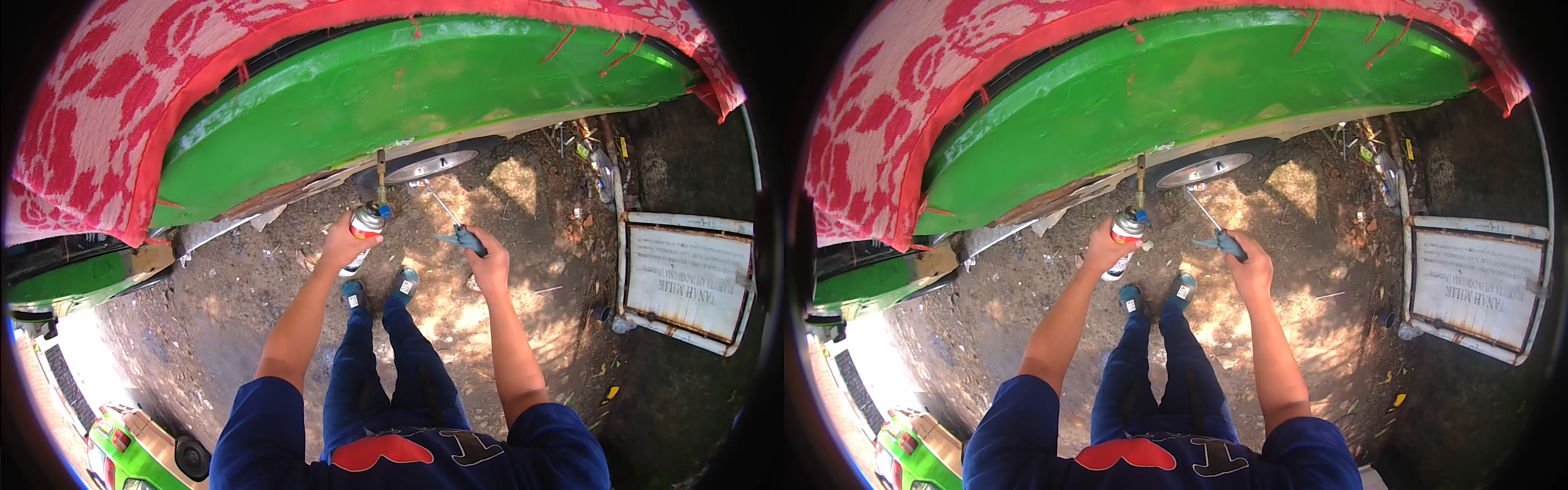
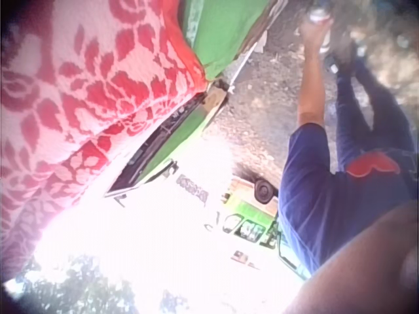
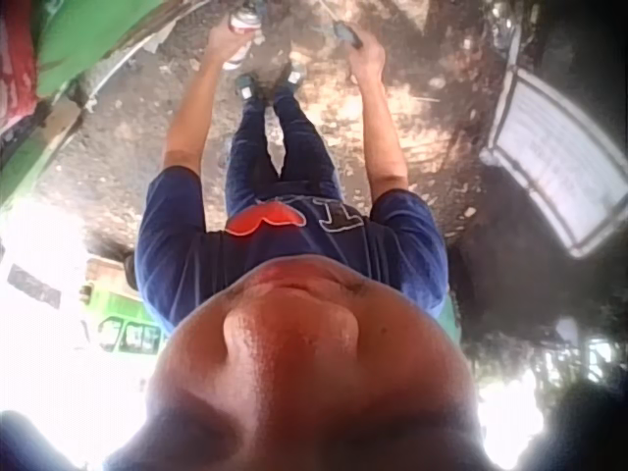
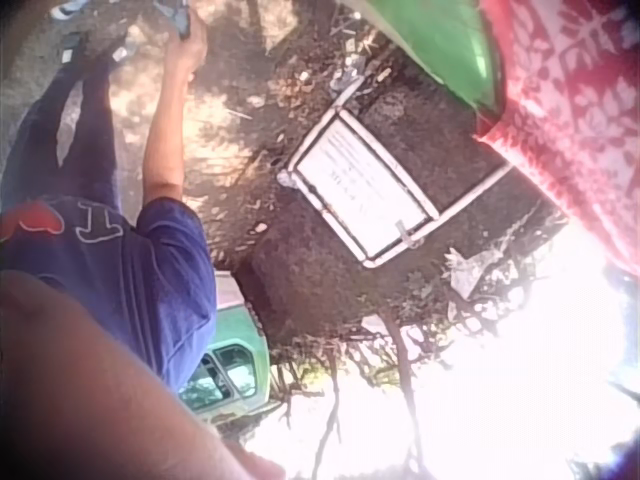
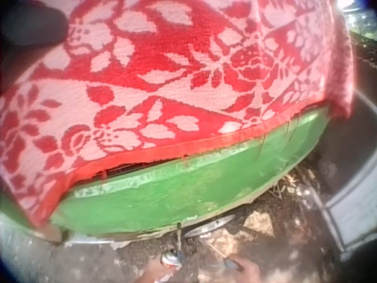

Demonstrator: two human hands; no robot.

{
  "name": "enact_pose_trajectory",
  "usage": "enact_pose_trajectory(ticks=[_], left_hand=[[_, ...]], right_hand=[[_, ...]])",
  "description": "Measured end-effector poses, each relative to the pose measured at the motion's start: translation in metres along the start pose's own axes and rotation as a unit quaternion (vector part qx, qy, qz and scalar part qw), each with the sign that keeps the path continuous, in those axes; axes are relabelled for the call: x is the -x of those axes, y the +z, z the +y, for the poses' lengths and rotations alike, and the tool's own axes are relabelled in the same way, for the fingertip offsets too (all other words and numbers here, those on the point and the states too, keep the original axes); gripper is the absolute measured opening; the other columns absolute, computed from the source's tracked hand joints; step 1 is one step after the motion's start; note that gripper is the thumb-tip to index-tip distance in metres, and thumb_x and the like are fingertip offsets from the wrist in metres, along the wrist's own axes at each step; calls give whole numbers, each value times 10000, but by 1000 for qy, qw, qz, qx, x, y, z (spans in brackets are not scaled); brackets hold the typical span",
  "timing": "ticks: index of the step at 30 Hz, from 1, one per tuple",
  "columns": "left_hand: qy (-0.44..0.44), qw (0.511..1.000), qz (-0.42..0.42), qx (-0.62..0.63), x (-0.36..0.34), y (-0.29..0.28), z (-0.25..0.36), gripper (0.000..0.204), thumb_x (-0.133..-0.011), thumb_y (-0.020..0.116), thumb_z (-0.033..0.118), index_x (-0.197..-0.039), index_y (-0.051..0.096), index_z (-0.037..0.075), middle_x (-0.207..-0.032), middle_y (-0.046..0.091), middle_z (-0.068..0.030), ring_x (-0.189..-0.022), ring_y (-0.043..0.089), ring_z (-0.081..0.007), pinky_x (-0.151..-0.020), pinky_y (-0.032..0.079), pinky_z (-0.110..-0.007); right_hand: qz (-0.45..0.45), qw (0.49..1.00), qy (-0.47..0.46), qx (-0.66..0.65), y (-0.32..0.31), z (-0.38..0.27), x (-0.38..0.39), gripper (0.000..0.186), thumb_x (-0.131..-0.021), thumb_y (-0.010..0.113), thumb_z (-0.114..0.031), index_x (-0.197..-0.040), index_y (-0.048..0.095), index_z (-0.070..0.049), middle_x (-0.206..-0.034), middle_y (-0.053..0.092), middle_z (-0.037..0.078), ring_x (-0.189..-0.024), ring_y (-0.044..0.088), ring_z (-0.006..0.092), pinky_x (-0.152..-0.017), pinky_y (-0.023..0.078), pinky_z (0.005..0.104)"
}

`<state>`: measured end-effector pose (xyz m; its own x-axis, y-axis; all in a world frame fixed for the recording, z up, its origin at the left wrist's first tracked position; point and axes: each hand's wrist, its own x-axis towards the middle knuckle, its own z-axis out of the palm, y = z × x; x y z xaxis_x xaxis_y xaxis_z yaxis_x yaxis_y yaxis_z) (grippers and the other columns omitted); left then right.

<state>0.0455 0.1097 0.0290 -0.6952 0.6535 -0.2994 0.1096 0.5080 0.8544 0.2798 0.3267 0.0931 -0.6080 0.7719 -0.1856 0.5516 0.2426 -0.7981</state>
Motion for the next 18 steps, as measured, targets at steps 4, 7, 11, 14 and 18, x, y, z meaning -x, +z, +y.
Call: enact_pose_trajectory(ticks=[4,7,11,14,18], left_hand=[[3,1000,4,-1,1,4,6,567,-665,914,262,-1098,635,24,-990,725,-121,-904,703,-224,-827,543,-369],[-1,1000,-1,16,-2,6,9,567,-669,911,255,-1109,637,25,-1001,727,-123,-915,706,-224,-832,544,-370],[17,1000,-1,13,-13,4,7,565,-674,908,246,-1116,636,23,-1003,728,-123,-915,707,-223,-834,546,-370],[13,1000,-4,23,-13,7,9,565,-677,906,243,-1120,634,20,-1011,727,-125,-919,708,-223,-835,547,-369],[2,999,-7,34,-11,8,17,568,-680,905,245,-1125,632,20,-1021,726,-127,-926,707,-221,-835,547,-368]], right_hand=[[0,1000,18,-3,-3,2,4,420,-758,756,-43,-1169,714,-124,-1106,713,102,-977,705,259,-827,538,326],[8,1000,6,-2,-2,11,3,420,-758,757,-42,-1168,713,-120,-1102,713,110,-979,705,262,-833,538,328],[13,1000,-15,-3,0,8,-7,416,-758,758,-41,-1165,712,-113,-1115,713,108,-997,703,258,-850,536,330],[13,1000,-5,-14,0,11,-7,414,-758,755,-39,-1164,709,-104,-1130,712,106,-1017,700,253,-864,534,329],[13,1000,3,-14,-1,10,-5,409,-762,748,-36,-1164,706,-94,-1142,710,106,-1028,699,248,-875,532,325]])
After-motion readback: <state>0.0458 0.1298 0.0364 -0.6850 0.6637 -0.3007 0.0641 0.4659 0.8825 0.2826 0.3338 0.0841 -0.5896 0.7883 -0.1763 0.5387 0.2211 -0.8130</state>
